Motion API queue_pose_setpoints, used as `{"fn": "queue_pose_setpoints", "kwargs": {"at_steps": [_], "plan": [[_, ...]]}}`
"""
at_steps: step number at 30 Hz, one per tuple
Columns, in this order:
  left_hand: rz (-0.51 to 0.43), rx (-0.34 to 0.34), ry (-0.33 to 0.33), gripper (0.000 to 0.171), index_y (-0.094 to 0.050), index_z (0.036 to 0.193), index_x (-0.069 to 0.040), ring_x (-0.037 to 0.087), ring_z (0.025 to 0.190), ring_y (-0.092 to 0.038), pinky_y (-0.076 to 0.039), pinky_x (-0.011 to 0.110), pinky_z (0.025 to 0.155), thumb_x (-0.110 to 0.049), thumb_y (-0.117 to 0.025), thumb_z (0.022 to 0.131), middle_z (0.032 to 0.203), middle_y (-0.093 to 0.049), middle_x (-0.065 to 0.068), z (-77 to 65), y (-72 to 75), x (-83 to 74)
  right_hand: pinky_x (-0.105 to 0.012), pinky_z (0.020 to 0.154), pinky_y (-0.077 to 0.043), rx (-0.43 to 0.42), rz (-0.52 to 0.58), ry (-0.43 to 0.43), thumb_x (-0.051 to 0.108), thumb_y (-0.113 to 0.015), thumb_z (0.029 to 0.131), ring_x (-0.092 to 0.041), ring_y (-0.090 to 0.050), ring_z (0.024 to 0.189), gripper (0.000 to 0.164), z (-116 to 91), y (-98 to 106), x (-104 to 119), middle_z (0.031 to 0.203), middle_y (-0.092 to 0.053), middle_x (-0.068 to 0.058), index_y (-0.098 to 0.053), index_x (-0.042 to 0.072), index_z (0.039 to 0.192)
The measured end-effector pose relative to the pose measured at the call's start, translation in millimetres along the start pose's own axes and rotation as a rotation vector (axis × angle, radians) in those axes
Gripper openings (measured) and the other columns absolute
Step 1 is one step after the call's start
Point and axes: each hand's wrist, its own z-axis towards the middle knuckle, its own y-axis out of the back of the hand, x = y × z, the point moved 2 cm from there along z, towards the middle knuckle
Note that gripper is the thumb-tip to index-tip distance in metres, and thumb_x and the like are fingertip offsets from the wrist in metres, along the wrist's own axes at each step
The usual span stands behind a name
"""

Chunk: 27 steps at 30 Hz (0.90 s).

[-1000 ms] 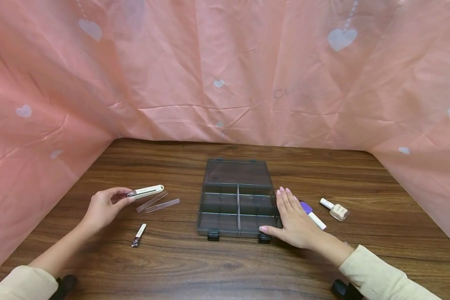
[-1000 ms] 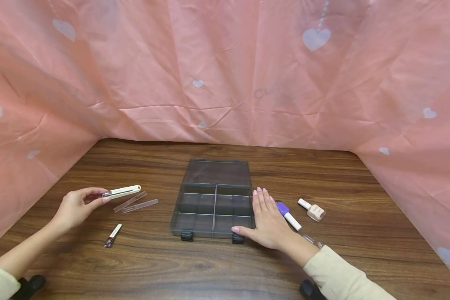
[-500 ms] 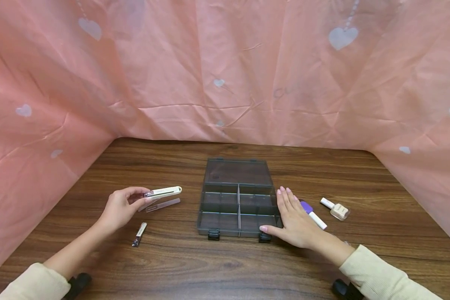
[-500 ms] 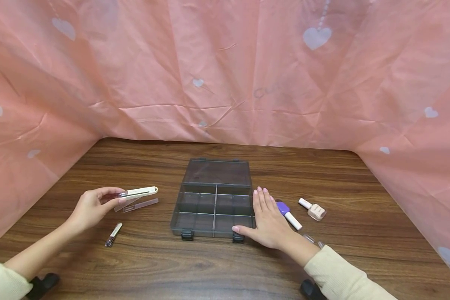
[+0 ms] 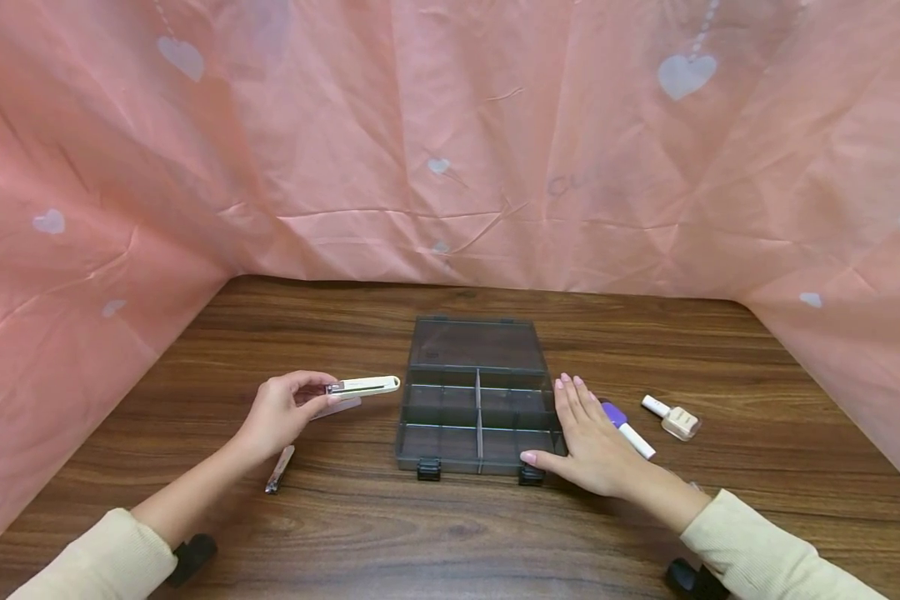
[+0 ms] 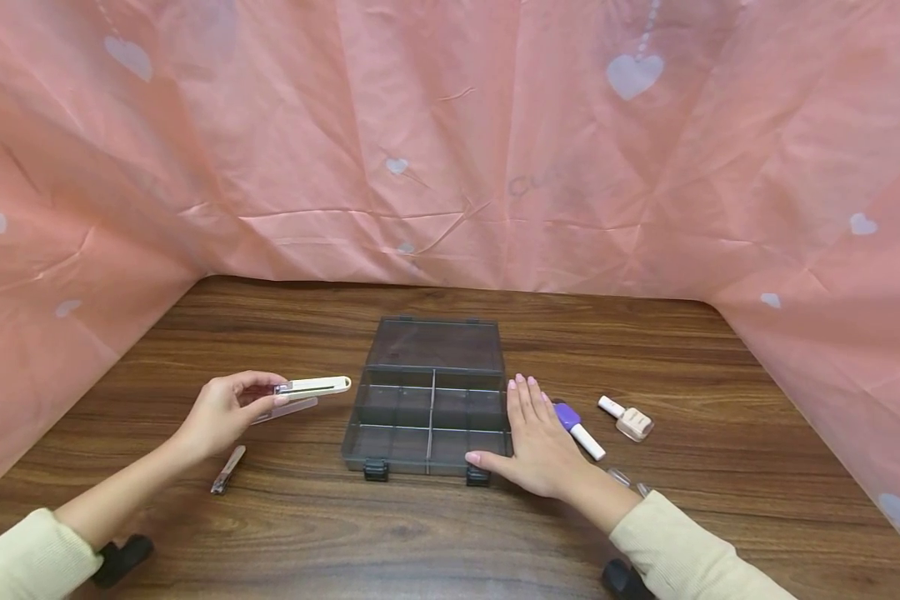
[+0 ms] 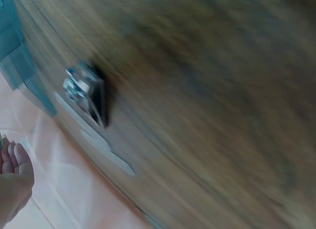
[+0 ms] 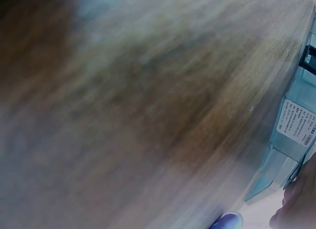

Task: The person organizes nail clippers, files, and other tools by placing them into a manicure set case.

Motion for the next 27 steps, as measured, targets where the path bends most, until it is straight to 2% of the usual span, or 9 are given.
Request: {"fn": "queue_pose_setpoints", "kwargs": {"at_steps": [4,13,18,27], "plan": [[-0.03,0.009,-0.019,0.016,-0.068,0.094,0.004,0.017,0.075,-0.066,-0.054,0.023,0.064,0.0,-0.07,0.078,0.089,-0.07,0.018,5.6,-9.4,-6.1,-0.055,0.113,-0.016,-0.01,-0.003,0.004,0.063,-0.054,0.081,-0.045,-0.01,0.14,0.104,-1,0,-1,0.15,-0.014,-0.031,-0.017,-0.013,0.142],[-0.075,0.025,-0.03,0.017,-0.068,0.094,0.004,0.016,0.073,-0.066,-0.052,0.02,0.061,-0.001,-0.07,0.079,0.089,-0.07,0.017,12.6,-26.2,-15.7,-0.055,0.113,-0.016,-0.001,0.009,-0.006,0.064,-0.054,0.081,-0.045,-0.009,0.14,0.105,0,-1,1,0.15,-0.013,-0.031,-0.017,-0.013,0.142],[-0.056,0.027,-0.056,0.017,-0.068,0.093,0.005,0.02,0.075,-0.066,-0.056,0.026,0.066,-0.001,-0.07,0.078,0.088,-0.07,0.017,14.9,-32.7,-16.2,-0.055,0.113,-0.016,-0.001,0.01,-0.001,0.064,-0.053,0.081,-0.045,-0.009,0.14,0.104,0,-1,4,0.15,-0.014,-0.03,-0.017,-0.013,0.142],[-0.018,0.043,-0.117,0.015,-0.069,0.091,0.003,0.02,0.077,-0.065,-0.056,0.028,0.067,-0.002,-0.072,0.077,0.088,-0.069,0.015,25.6,-45.5,-21.4,-0.054,0.113,-0.017,-0.007,0.008,0.004,0.063,-0.054,0.081,-0.045,-0.011,0.14,0.104,1,0,6,0.15,-0.015,-0.031,-0.018,-0.014,0.142]]}}
